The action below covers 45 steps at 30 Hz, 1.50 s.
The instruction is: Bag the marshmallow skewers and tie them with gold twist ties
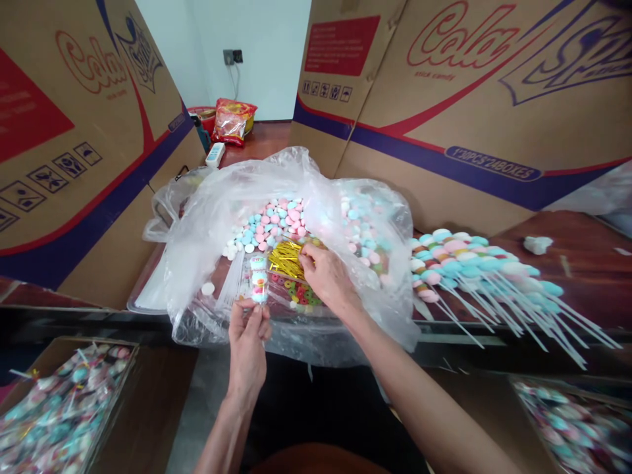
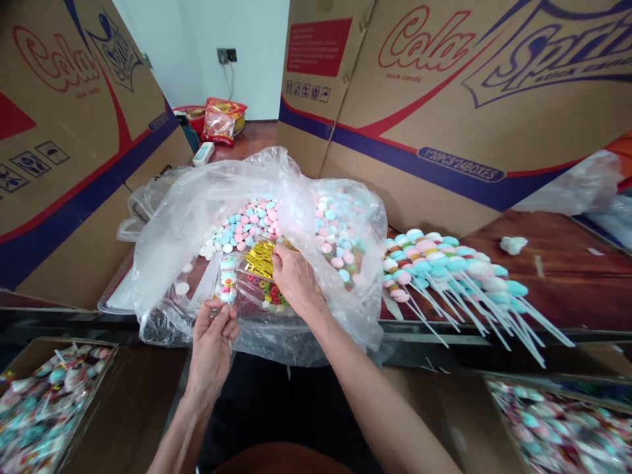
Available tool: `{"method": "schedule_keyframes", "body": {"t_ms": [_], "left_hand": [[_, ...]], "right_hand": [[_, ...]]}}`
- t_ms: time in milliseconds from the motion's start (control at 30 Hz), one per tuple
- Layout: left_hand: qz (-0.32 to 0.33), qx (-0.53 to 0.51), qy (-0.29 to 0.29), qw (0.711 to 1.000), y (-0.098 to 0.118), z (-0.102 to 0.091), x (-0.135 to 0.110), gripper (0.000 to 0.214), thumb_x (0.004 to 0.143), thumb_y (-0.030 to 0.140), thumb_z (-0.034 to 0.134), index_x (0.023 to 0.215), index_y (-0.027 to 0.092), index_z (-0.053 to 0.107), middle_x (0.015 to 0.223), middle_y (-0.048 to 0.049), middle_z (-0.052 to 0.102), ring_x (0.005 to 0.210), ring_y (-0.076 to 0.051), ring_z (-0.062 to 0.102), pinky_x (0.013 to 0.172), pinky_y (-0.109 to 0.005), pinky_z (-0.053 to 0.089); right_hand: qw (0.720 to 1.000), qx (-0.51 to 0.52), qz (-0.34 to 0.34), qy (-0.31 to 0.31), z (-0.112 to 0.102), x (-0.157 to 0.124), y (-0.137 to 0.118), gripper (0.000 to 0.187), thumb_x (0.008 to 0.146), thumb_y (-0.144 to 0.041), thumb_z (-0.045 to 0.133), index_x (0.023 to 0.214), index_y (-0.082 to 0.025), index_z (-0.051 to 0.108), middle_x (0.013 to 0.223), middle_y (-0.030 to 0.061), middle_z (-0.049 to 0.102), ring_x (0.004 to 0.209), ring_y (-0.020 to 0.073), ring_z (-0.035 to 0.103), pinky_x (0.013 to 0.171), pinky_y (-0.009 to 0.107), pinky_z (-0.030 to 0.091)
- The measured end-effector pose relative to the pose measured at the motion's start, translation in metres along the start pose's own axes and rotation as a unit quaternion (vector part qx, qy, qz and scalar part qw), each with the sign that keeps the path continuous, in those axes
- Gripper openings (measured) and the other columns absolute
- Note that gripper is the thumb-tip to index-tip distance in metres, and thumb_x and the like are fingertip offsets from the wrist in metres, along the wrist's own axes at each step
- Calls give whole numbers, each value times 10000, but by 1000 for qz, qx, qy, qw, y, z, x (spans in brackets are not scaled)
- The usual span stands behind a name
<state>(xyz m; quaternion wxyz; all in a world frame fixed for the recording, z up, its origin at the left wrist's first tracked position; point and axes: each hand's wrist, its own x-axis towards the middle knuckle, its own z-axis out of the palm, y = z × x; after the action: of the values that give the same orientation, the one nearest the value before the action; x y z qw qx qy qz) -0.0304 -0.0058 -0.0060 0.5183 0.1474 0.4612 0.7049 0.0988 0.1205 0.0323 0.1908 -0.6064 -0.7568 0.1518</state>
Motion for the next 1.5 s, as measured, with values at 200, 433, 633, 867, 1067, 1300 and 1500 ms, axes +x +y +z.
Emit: {"method": "schedule_keyframes", "body": {"t_ms": [200, 433, 633, 867, 1067, 1300, 1500], "left_hand": [[-21, -20, -10, 1000, 0, 1, 1, 323, 710, 282, 839, 844, 204, 556, 718, 18, 610, 528, -46, 381, 523, -179, 285], [-18, -14, -13, 1000, -3, 1, 4, 373, 705, 313, 855, 855, 206, 531, 707, 25, 613, 523, -39, 365, 517, -174, 274], [-2, 0, -26, 1000, -5, 5, 8, 370, 724, 352, 853, 875, 206, 548, 713, 32, 607, 517, -35, 348, 500, -172, 256], [-27, -10, -32, 999, -10, 7, 4, 363, 677, 295, 865, 858, 204, 564, 592, 89, 457, 495, -39, 321, 486, -172, 260], [1, 42, -75, 996, -18, 10, 1, 311, 764, 374, 829, 806, 175, 595, 630, 59, 510, 489, -29, 312, 459, -162, 260], [-166, -64, -109, 978, -9, 9, 1, 395, 695, 321, 895, 739, 151, 540, 596, 72, 462, 461, -5, 188, 394, -103, 165], [-317, -74, -192, 926, 3, 6, -4, 450, 637, 338, 925, 742, 152, 530, 548, 109, 321, 462, -18, 149, 361, -102, 82]], "right_hand": [[999, -42, -11, -6, 2, -2, -3, 240, 964, -181, 506, 943, -188, 744, 926, 94, 756, 831, 217, 660, 691, 295, 384], [987, 88, -39, 127, 14, 0, 5, 117, 830, -161, 562, 802, -195, 671, 801, 51, 711, 701, 190, 607, 638, 272, 414], [963, 223, -137, 62, 5, -26, -9, 143, 898, -186, 516, 767, -216, 566, 613, -33, 530, 554, 133, 499, 558, 236, 362], [912, 393, -105, -45, 32, -67, -9, 174, 884, -204, 573, 723, -191, 639, 678, 2, 649, 635, 141, 576, 632, 248, 433], [882, 463, 33, -83, 40, -70, 2, 118, 777, -237, 631, 673, -184, 636, 640, 0, 643, 587, 146, 559, 566, 256, 419], [793, 595, 65, -116, 35, -91, 3, 233, 873, -377, 636, 754, -204, 537, 664, -53, 487, 554, 99, 424, 506, 222, 349], [823, 544, -55, -154, 18, -94, 15, 188, 911, -305, 596, 787, -212, 489, 725, -41, 462, 630, 115, 432, 569, 238, 367]]}}
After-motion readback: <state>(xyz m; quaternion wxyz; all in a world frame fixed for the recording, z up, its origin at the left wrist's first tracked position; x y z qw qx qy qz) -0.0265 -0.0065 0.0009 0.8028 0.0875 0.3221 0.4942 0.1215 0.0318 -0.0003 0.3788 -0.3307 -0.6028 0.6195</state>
